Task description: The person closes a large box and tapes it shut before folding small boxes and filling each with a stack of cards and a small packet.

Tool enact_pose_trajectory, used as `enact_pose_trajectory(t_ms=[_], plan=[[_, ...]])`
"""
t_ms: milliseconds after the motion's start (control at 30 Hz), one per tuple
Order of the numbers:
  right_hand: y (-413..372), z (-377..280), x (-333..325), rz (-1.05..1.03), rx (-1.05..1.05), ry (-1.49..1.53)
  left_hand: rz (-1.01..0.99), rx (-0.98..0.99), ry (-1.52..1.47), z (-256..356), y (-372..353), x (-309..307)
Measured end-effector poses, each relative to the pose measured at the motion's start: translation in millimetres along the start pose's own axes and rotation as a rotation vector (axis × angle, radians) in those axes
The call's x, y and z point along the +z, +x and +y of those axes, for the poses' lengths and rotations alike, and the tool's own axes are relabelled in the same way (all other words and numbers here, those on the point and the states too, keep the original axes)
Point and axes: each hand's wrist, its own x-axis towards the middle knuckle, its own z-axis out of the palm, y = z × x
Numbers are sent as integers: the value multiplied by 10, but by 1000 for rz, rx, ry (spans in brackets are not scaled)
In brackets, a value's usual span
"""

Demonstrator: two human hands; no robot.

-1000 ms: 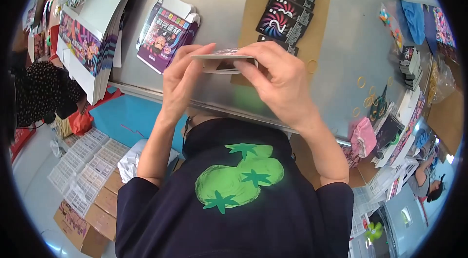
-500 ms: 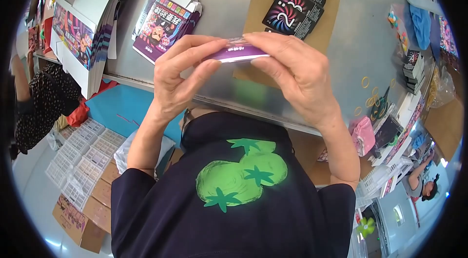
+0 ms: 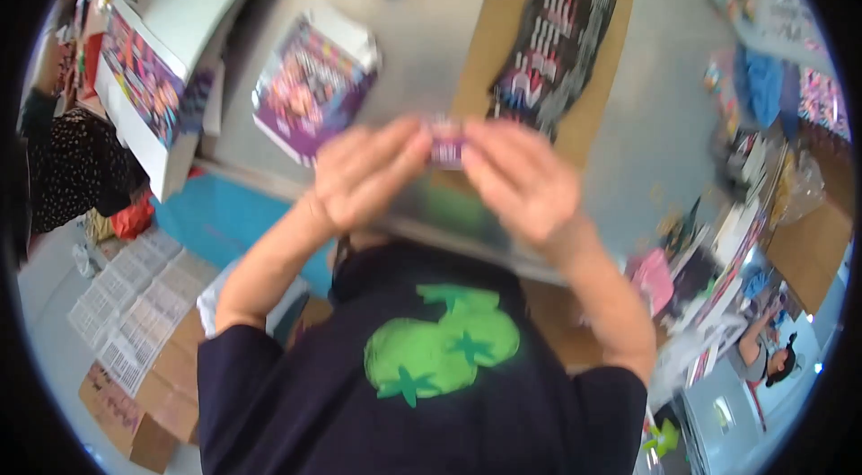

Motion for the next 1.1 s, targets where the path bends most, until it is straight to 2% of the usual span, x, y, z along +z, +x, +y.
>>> enact_pose_trajectory(t_ms=[67, 100, 167, 200, 233, 300, 367, 433, 467, 533, 600, 633, 733, 767, 867, 900, 967, 1000, 1033, 1100], plan=[[80, 52, -8, -10, 59, 109, 65, -47, -38, -69, 2, 75], [169, 91, -92, 22, 3, 64, 111, 4, 0, -114, 132, 26], [331, 162, -238, -24, 217, 268, 182, -212, -177, -134, 344, -149], [471, 232, -344, 77, 230, 271, 210, -326, -277, -184, 425, -208], [636, 292, -466, 172, 246, 283, 233, -307, -260, -267, 502, -240], [1109, 476, -594, 464, 219, 366, 229, -417, -63, -418, 634, -289], [1605, 795, -660, 513, 233, 272, 225, -487, 41, -564, 740, -289], [2128, 1102, -546, 445, 212, 378, 136, -439, 237, -815, 941, -176], [2324, 1244, -460, 397, 206, 320, 88, -415, 332, -883, 982, -156], [2637, 1453, -316, 347, 189, 264, 72, -405, 329, -965, 932, -278], [2804, 1583, -188, 163, 175, 66, 8, -378, 299, -1035, 822, -453], [2828, 1644, -88, 158, 183, 72, 0, -384, 295, -1074, 762, -545], [2788, 1699, 198, -14, -128, -681, -167, -328, 340, -1152, 609, -777], [2752, 1680, 240, -23, -122, -674, -176, -335, 333, -1129, 594, -783], [2665, 1580, 245, 127, -99, -721, 76, -350, 222, -1046, 568, -755], [2616, 1472, 191, 115, -100, -718, 76, -360, 215, -1012, 526, -746], [2416, 1088, 45, 328, -126, -418, 199, -587, 58, -906, 361, -749], [2234, 832, 15, 261, -61, -330, 248, -726, -19, -795, 217, -749], [2013, 573, 22, 193, 4, -234, 226, -779, -17, -690, 72, -715], [1586, 182, 231, -66, 58, 1, 215, -780, 141, -652, -127, -543]])
